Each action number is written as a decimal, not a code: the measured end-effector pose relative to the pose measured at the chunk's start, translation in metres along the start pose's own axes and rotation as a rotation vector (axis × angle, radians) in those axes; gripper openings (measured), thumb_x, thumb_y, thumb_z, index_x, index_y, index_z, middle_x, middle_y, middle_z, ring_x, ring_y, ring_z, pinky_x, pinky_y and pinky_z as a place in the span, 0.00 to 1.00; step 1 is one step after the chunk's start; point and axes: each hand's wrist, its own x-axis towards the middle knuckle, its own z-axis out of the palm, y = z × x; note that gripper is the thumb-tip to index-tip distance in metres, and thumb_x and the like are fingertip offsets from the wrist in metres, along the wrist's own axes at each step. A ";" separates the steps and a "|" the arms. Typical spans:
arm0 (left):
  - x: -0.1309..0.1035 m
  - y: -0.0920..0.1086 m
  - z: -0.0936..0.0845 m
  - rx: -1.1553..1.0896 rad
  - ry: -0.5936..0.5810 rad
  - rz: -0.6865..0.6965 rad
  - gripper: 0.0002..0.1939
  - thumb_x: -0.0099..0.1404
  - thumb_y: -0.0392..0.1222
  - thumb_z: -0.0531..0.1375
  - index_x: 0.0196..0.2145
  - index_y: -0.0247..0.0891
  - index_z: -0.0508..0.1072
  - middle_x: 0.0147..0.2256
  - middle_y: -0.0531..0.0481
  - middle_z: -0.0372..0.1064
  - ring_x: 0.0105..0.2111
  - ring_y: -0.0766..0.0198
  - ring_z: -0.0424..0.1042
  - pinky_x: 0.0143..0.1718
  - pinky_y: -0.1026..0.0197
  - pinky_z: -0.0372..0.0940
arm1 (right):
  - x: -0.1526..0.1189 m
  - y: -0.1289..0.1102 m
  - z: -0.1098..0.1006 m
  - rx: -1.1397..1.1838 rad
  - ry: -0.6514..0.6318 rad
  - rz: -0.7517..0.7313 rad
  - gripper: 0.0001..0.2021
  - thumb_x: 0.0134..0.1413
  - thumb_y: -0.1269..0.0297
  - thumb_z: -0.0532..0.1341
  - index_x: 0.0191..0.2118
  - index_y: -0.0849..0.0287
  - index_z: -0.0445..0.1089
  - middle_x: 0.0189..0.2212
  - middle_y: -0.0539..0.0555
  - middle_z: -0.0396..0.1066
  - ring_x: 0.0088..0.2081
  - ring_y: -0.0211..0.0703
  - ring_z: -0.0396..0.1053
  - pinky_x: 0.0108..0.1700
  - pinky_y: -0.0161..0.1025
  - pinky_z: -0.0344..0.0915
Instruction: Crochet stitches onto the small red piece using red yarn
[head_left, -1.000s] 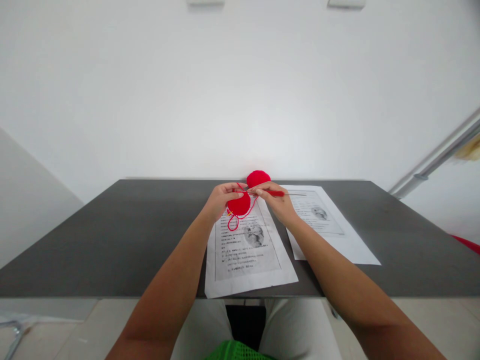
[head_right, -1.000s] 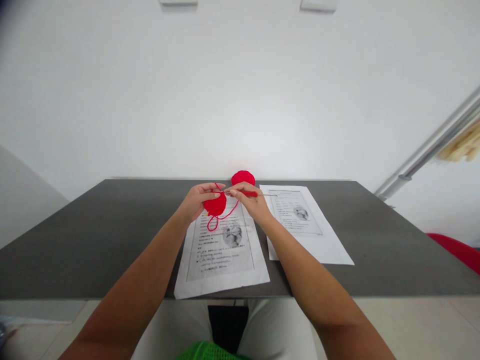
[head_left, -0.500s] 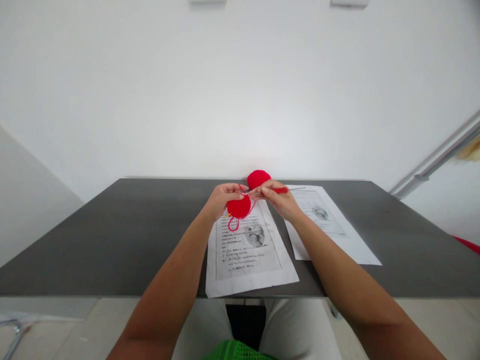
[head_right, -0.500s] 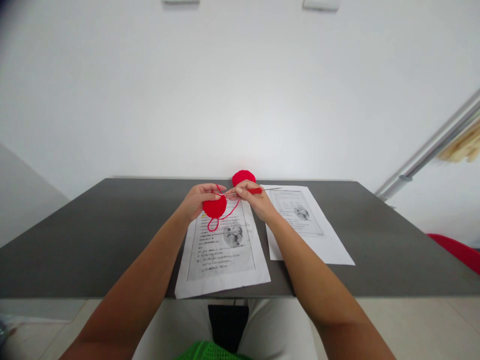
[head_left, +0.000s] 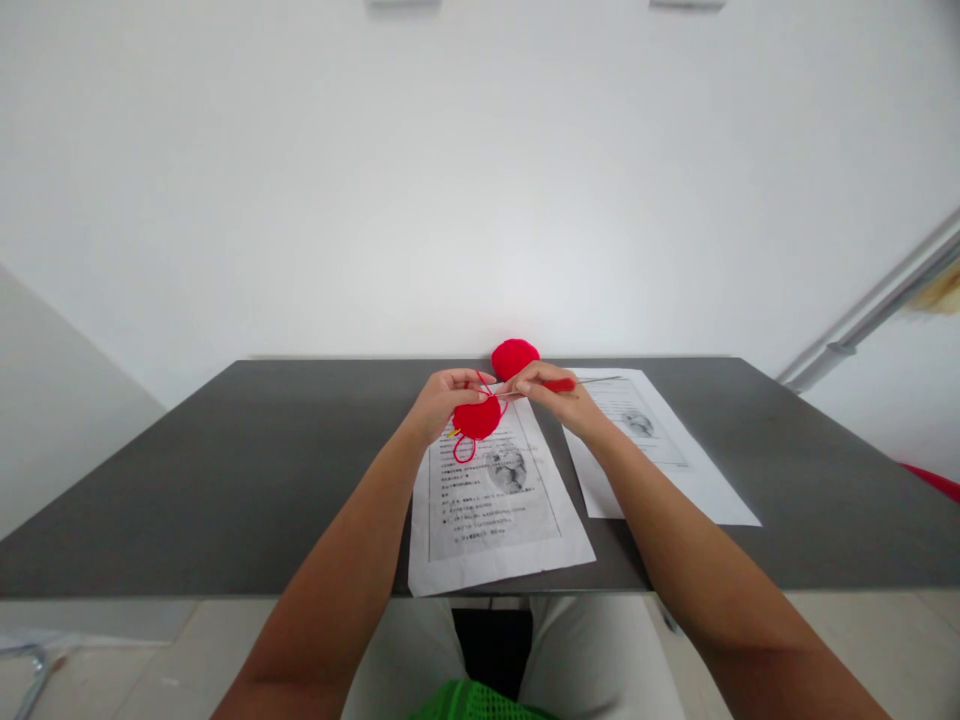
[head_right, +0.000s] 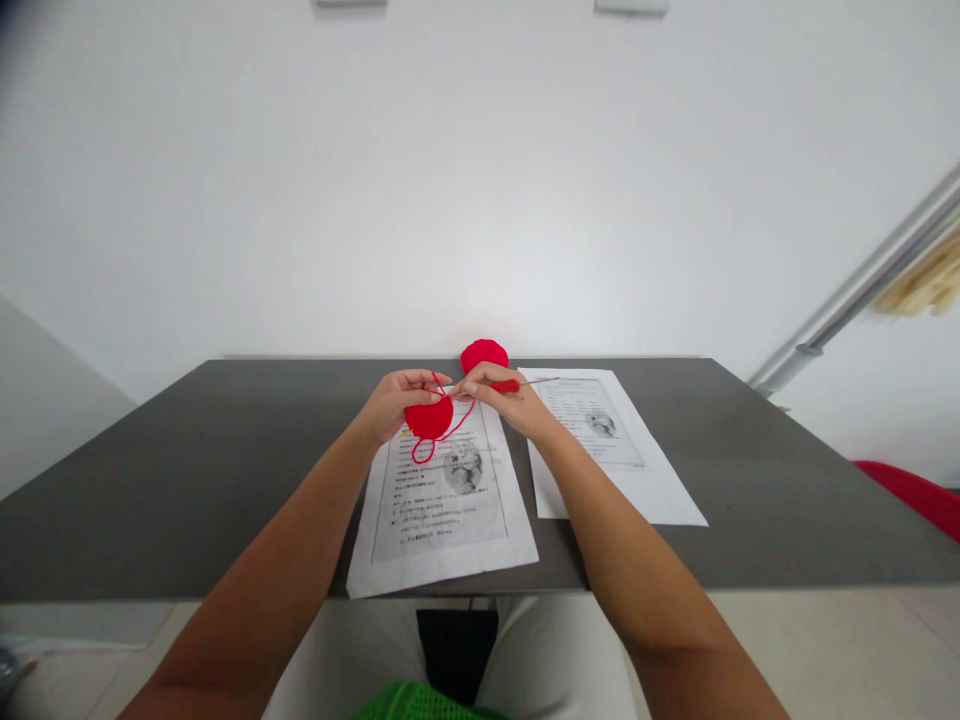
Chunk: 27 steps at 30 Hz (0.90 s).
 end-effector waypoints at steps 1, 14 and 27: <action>0.000 0.000 0.001 0.006 0.004 0.003 0.13 0.42 0.33 0.67 0.31 0.34 0.80 0.22 0.54 0.69 0.23 0.69 0.65 0.28 0.64 0.58 | 0.000 -0.001 0.000 -0.024 -0.006 -0.007 0.13 0.57 0.53 0.63 0.32 0.58 0.74 0.33 0.53 0.79 0.38 0.44 0.76 0.45 0.43 0.73; 0.001 -0.002 0.001 0.137 0.084 0.133 0.13 0.43 0.35 0.67 0.31 0.35 0.80 0.23 0.54 0.68 0.24 0.69 0.65 0.28 0.65 0.58 | -0.002 0.003 0.007 -0.336 -0.001 -0.191 0.11 0.62 0.58 0.58 0.36 0.56 0.74 0.34 0.53 0.76 0.39 0.44 0.74 0.44 0.42 0.69; -0.002 0.004 0.005 0.204 0.120 0.205 0.11 0.45 0.34 0.66 0.30 0.34 0.78 0.23 0.53 0.70 0.25 0.67 0.66 0.30 0.64 0.60 | -0.003 0.008 0.014 -0.622 -0.023 -0.352 0.09 0.65 0.65 0.53 0.40 0.55 0.72 0.36 0.55 0.76 0.39 0.43 0.74 0.43 0.40 0.70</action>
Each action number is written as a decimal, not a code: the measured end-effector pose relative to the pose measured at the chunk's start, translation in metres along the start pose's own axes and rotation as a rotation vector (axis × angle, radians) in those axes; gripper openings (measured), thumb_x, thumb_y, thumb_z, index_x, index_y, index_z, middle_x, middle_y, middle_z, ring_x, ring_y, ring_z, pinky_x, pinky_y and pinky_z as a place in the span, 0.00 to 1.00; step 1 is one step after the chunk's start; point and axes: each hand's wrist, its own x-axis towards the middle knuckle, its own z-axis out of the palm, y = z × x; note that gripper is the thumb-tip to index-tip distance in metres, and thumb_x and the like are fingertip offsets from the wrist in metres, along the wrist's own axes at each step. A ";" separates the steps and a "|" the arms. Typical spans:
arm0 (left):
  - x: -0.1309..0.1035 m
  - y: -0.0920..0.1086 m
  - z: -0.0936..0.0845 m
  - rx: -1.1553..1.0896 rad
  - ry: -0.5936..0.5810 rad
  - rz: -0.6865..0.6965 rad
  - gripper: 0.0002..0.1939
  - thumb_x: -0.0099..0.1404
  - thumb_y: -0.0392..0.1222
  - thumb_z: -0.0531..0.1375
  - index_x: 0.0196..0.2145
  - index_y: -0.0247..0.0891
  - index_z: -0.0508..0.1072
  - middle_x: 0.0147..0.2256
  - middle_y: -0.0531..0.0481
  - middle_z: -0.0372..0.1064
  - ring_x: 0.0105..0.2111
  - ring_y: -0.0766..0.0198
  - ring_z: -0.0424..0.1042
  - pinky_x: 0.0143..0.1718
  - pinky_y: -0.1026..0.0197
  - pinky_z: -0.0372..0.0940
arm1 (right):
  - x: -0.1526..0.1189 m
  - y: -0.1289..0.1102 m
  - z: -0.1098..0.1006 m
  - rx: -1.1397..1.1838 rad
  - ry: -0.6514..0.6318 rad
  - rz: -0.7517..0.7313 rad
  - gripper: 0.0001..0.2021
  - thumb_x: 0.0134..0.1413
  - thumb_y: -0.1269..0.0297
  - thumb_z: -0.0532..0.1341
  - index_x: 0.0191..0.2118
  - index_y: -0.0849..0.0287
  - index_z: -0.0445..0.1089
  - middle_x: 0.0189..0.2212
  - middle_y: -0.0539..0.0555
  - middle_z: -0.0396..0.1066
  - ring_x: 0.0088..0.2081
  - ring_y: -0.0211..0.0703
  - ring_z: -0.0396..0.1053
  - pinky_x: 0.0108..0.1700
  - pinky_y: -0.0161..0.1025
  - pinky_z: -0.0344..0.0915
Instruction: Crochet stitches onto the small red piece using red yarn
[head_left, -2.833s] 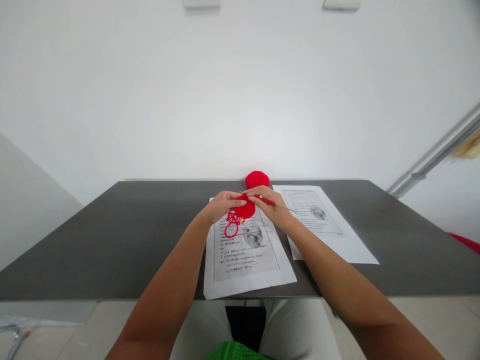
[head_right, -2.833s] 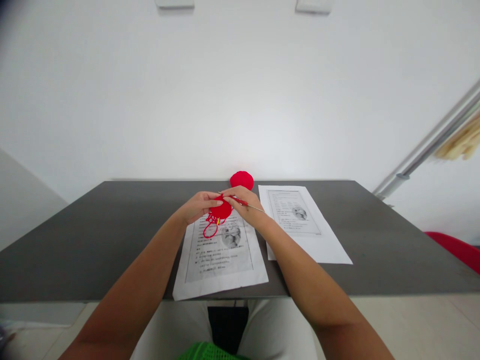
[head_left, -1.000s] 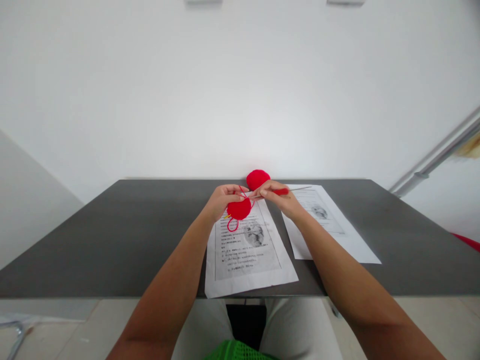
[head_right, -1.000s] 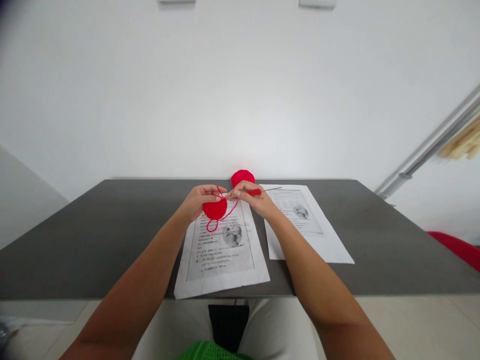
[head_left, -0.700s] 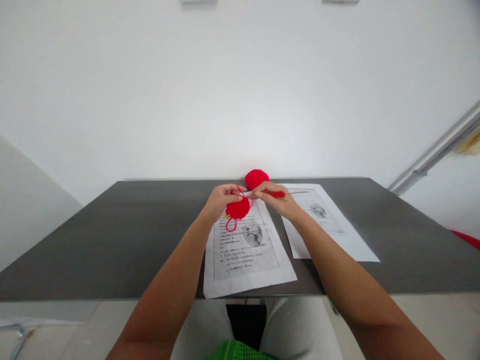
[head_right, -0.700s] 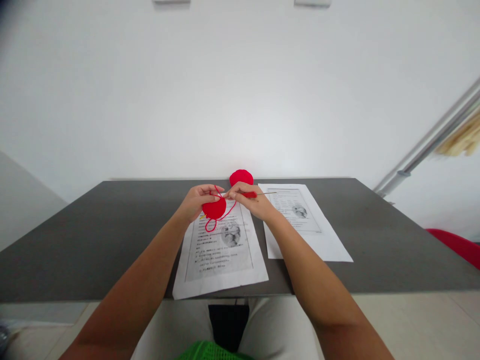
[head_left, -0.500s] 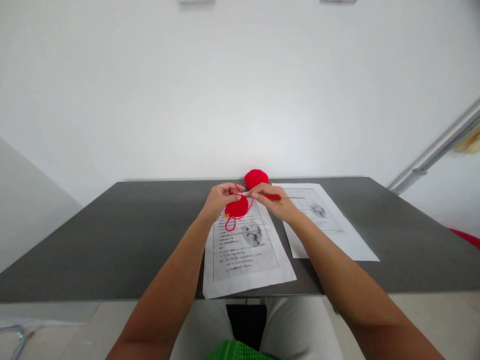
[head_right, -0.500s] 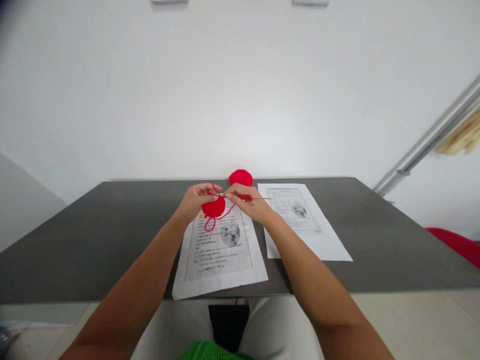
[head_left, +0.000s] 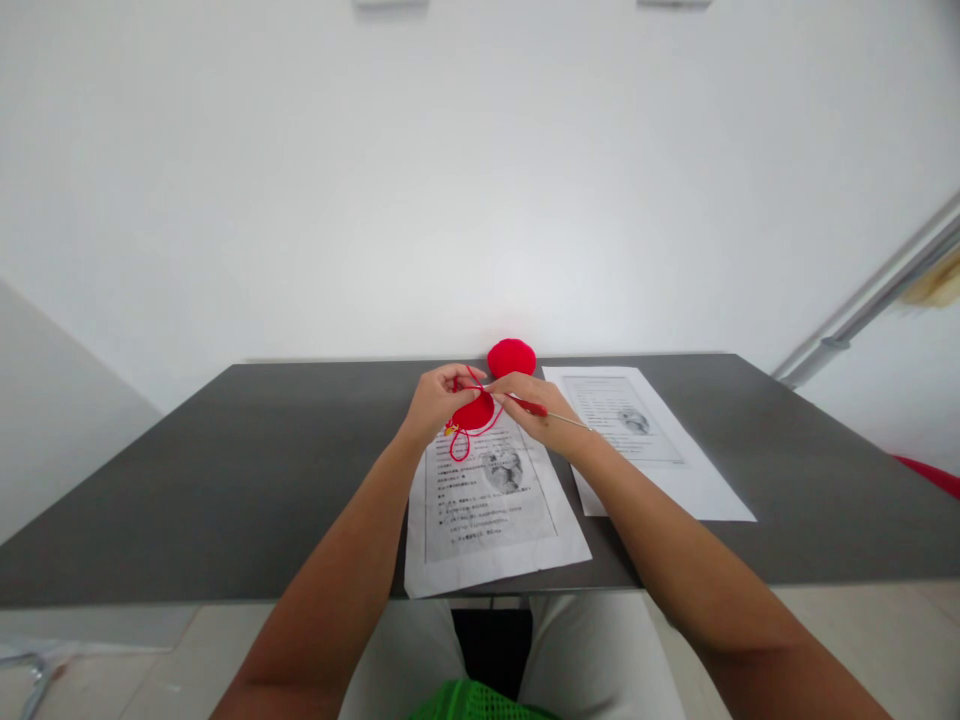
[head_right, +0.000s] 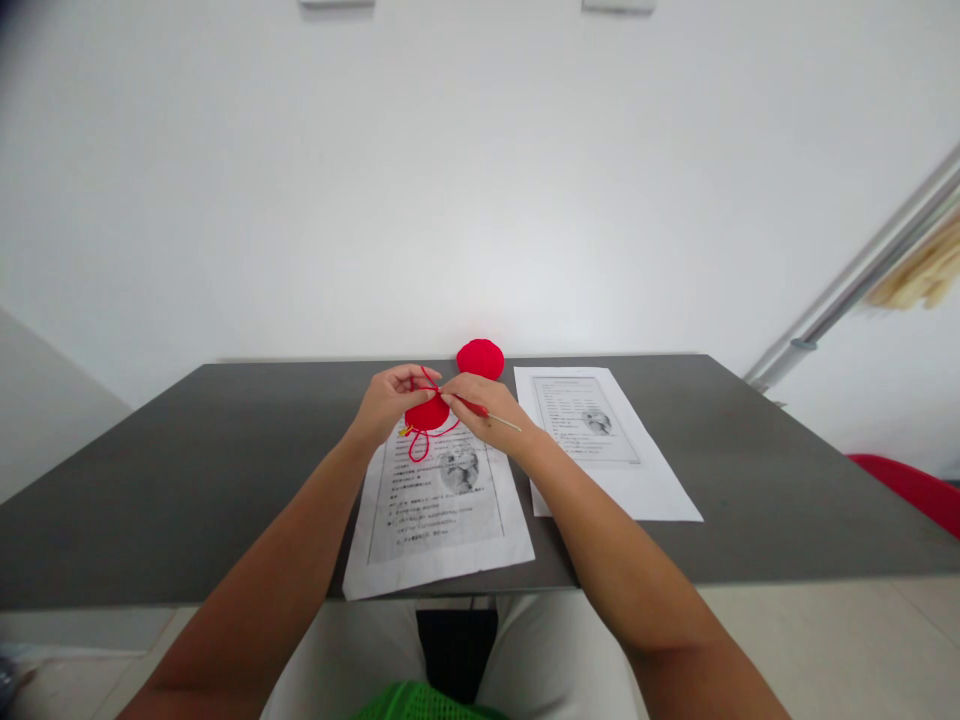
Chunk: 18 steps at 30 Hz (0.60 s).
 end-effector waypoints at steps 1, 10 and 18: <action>0.000 0.001 0.000 -0.002 0.004 0.005 0.11 0.45 0.34 0.66 0.30 0.34 0.78 0.23 0.53 0.70 0.25 0.67 0.66 0.30 0.64 0.60 | 0.000 -0.001 0.000 -0.011 0.001 -0.011 0.10 0.65 0.65 0.53 0.40 0.56 0.71 0.36 0.55 0.76 0.39 0.43 0.74 0.43 0.40 0.71; -0.003 0.003 0.008 -0.037 -0.018 -0.010 0.13 0.46 0.35 0.67 0.32 0.34 0.78 0.24 0.53 0.71 0.26 0.67 0.68 0.31 0.63 0.62 | -0.002 0.004 0.007 -0.078 0.077 -0.142 0.07 0.65 0.66 0.54 0.39 0.56 0.70 0.34 0.56 0.71 0.37 0.44 0.70 0.41 0.41 0.70; 0.001 -0.001 0.003 -0.191 -0.017 -0.063 0.23 0.43 0.38 0.71 0.40 0.32 0.78 0.25 0.55 0.70 0.26 0.68 0.68 0.32 0.63 0.63 | -0.008 0.018 0.012 -0.089 0.159 -0.143 0.05 0.63 0.63 0.58 0.43 0.54 0.70 0.41 0.58 0.73 0.43 0.46 0.73 0.46 0.45 0.71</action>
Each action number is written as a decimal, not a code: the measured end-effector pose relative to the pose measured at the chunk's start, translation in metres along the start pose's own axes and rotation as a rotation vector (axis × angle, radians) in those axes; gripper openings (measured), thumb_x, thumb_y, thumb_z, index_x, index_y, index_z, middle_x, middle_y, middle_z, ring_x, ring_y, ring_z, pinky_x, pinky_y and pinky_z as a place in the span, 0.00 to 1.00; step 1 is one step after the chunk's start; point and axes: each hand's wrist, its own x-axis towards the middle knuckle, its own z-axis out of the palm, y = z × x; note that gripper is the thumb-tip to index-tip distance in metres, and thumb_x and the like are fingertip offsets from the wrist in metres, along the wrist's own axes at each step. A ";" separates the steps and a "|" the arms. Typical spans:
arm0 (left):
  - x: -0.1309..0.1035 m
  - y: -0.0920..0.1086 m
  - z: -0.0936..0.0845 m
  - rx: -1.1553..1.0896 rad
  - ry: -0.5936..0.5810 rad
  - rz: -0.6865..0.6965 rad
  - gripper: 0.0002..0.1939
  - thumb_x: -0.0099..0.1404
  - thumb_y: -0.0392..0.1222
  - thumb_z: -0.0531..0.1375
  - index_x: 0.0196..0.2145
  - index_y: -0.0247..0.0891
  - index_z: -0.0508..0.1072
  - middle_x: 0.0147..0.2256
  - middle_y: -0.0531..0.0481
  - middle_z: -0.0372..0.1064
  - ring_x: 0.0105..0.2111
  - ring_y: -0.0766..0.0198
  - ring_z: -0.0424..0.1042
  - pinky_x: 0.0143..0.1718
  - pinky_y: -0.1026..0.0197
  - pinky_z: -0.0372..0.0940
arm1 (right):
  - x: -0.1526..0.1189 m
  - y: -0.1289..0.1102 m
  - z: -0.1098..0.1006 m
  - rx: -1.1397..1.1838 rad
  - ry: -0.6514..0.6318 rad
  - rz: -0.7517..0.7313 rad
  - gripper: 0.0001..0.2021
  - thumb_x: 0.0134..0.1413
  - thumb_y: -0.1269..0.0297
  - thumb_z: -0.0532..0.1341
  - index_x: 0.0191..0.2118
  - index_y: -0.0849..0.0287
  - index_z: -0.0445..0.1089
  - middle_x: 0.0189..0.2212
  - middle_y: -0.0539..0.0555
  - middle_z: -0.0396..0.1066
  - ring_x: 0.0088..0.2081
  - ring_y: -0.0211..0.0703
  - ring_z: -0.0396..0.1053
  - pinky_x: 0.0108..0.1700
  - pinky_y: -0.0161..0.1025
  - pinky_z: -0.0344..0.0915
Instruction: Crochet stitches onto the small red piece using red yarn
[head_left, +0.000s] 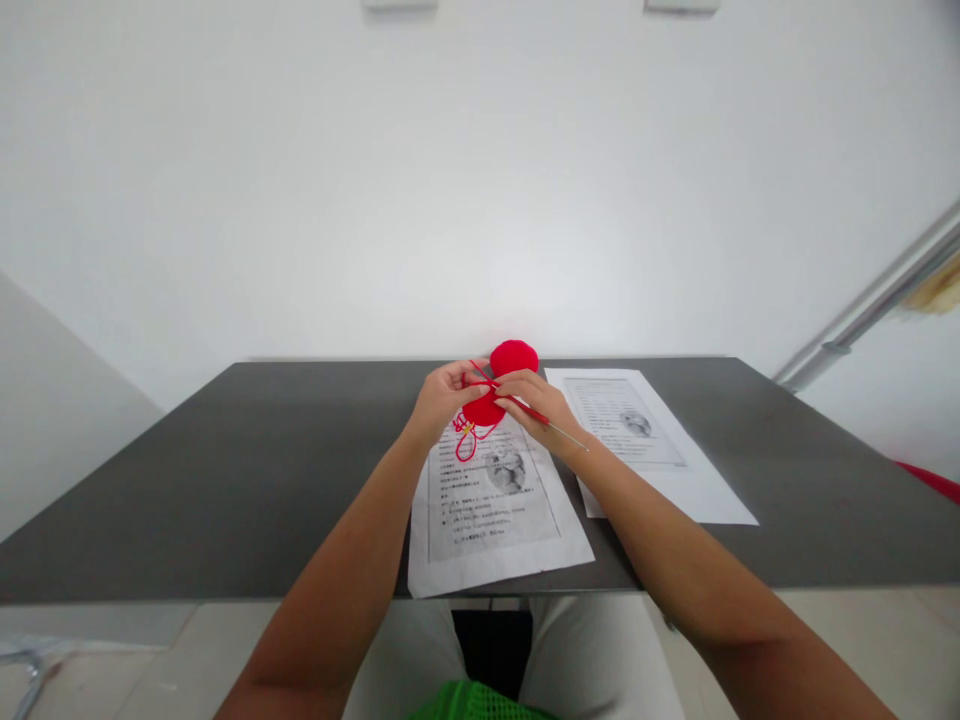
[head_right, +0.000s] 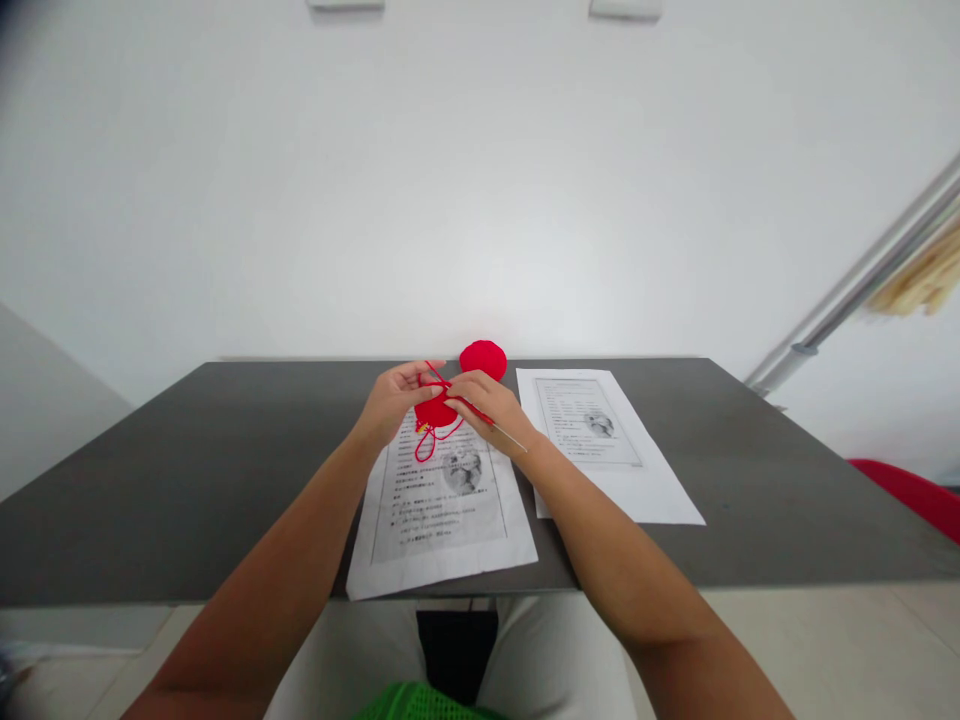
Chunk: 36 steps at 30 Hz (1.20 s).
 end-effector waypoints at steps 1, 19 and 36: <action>0.000 0.000 0.000 -0.016 -0.005 -0.015 0.24 0.42 0.38 0.72 0.40 0.32 0.78 0.24 0.55 0.70 0.25 0.68 0.68 0.32 0.63 0.63 | 0.000 0.000 0.000 0.001 -0.011 -0.005 0.05 0.63 0.64 0.58 0.43 0.54 0.69 0.41 0.58 0.73 0.43 0.45 0.73 0.46 0.45 0.71; -0.002 -0.010 0.012 -0.165 0.082 -0.067 0.25 0.43 0.38 0.71 0.41 0.32 0.76 0.24 0.56 0.71 0.25 0.68 0.70 0.31 0.64 0.64 | -0.001 -0.007 0.007 -0.230 -0.051 -0.044 0.05 0.65 0.67 0.54 0.44 0.57 0.65 0.44 0.61 0.67 0.46 0.47 0.68 0.46 0.44 0.70; 0.009 -0.018 -0.017 0.583 0.074 0.165 0.20 0.53 0.37 0.62 0.45 0.32 0.76 0.28 0.51 0.73 0.29 0.63 0.69 0.36 0.60 0.65 | 0.001 -0.008 0.009 0.032 -0.015 0.125 0.05 0.62 0.67 0.58 0.39 0.56 0.71 0.38 0.57 0.76 0.42 0.46 0.73 0.47 0.45 0.70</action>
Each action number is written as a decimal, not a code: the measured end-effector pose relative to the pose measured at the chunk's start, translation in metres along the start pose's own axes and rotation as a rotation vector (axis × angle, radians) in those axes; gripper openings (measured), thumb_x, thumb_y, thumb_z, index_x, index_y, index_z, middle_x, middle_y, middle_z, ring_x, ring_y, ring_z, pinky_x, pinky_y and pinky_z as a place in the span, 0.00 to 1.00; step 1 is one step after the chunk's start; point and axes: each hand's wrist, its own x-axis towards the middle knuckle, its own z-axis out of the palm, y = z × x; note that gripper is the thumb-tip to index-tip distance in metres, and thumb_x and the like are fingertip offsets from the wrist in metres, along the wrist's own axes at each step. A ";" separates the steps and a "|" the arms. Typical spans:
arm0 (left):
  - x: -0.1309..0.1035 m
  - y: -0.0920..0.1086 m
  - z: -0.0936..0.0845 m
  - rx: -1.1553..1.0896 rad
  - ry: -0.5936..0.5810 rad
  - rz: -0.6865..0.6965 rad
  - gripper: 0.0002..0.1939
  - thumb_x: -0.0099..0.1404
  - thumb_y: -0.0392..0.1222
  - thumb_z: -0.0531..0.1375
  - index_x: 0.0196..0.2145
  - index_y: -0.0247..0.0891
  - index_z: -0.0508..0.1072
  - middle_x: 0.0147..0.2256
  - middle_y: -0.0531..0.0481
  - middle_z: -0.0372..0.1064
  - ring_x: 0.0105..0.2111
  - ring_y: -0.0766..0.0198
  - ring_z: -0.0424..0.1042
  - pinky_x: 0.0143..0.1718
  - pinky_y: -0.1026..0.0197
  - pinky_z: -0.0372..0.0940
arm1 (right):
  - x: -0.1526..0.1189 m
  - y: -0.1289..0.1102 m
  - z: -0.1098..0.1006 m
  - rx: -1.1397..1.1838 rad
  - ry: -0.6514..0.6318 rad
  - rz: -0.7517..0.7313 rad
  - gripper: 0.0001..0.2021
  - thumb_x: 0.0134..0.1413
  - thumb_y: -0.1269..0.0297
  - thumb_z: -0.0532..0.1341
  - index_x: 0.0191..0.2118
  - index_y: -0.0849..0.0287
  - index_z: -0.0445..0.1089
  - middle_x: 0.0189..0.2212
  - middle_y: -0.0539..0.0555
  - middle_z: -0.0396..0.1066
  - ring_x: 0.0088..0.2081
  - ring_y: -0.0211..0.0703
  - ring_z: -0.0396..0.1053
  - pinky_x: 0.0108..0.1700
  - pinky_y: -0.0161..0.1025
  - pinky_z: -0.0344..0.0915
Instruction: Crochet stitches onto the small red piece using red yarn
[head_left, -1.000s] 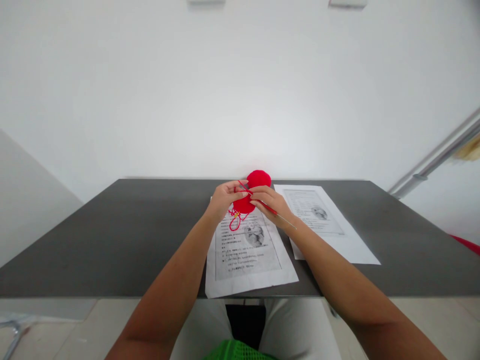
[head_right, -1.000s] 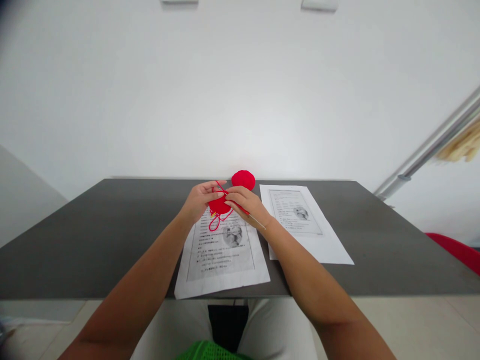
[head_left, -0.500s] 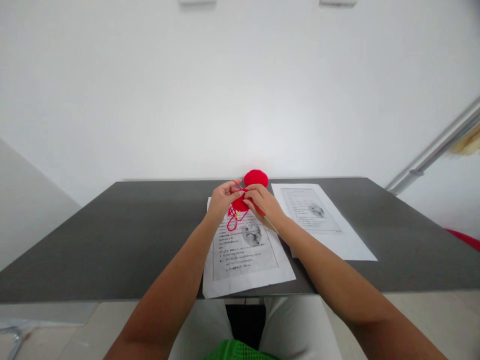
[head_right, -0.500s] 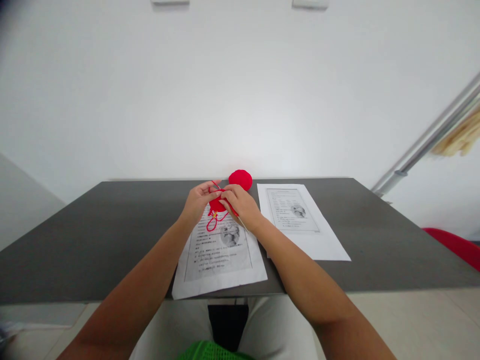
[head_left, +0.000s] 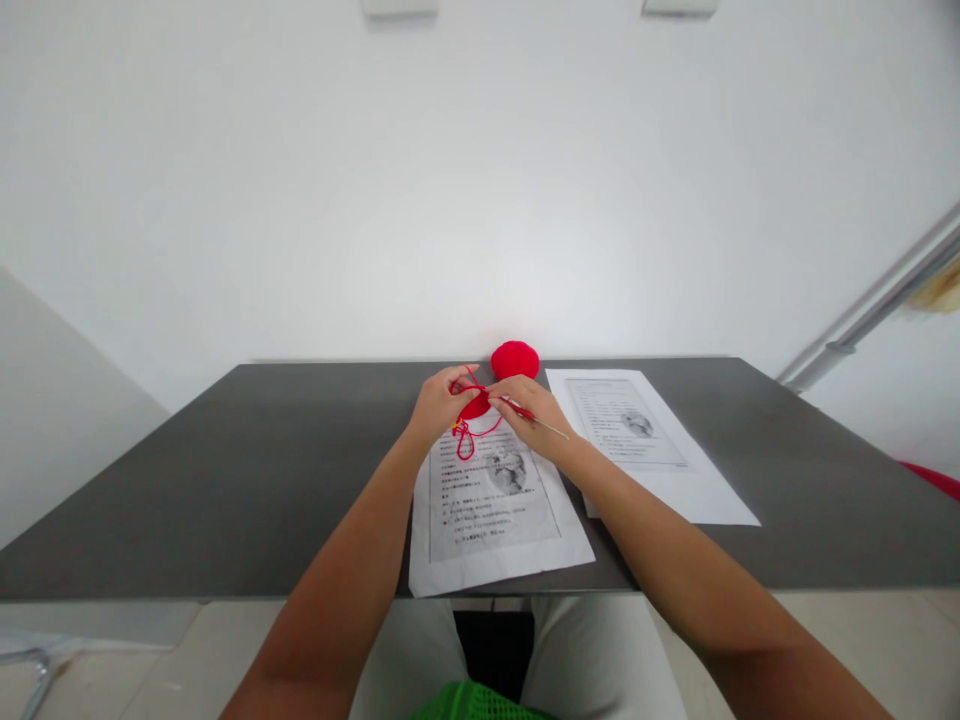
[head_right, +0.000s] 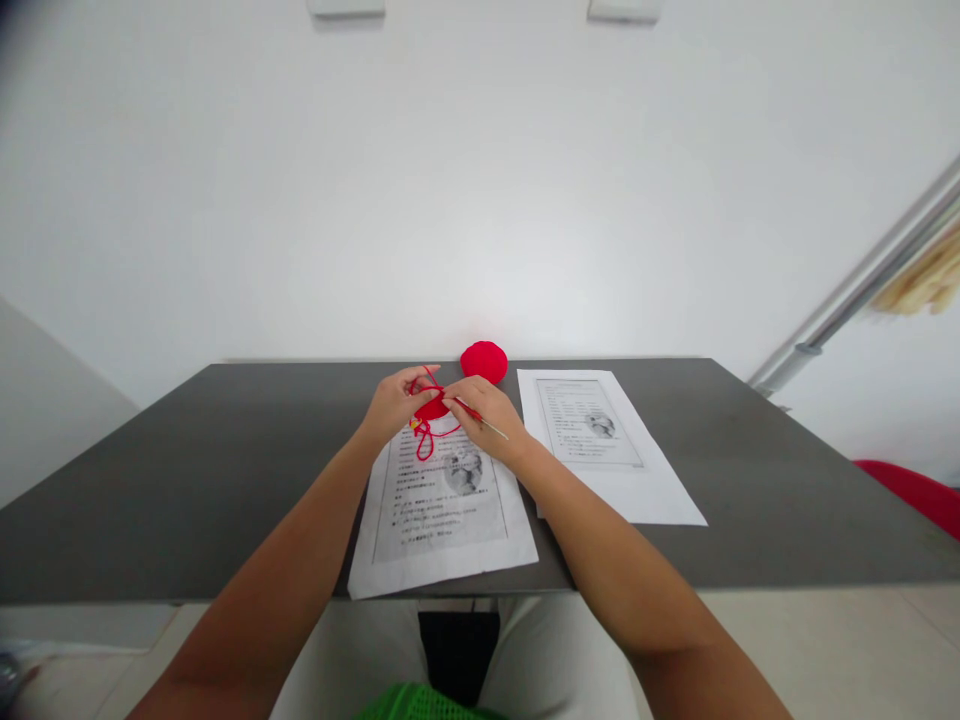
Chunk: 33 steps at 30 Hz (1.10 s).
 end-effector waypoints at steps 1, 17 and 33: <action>0.000 0.000 -0.002 0.028 -0.006 0.014 0.19 0.53 0.36 0.62 0.44 0.32 0.77 0.28 0.51 0.73 0.30 0.63 0.70 0.37 0.60 0.65 | 0.000 0.000 0.000 0.036 -0.005 0.067 0.05 0.62 0.66 0.58 0.38 0.56 0.72 0.37 0.56 0.77 0.41 0.46 0.73 0.46 0.44 0.70; 0.002 -0.007 -0.009 -0.202 -0.235 -0.069 0.15 0.50 0.40 0.65 0.38 0.35 0.77 0.28 0.51 0.72 0.29 0.64 0.70 0.32 0.61 0.64 | 0.016 -0.004 -0.025 0.518 -0.100 0.555 0.08 0.50 0.59 0.66 0.28 0.59 0.74 0.27 0.50 0.74 0.33 0.41 0.70 0.41 0.40 0.65; -0.002 0.004 -0.013 -0.607 -0.315 -0.330 0.15 0.42 0.38 0.71 0.31 0.34 0.78 0.26 0.50 0.76 0.26 0.66 0.71 0.33 0.61 0.64 | 0.012 -0.001 -0.012 0.916 0.047 0.632 0.11 0.49 0.55 0.69 0.31 0.58 0.74 0.29 0.52 0.79 0.31 0.41 0.76 0.44 0.43 0.73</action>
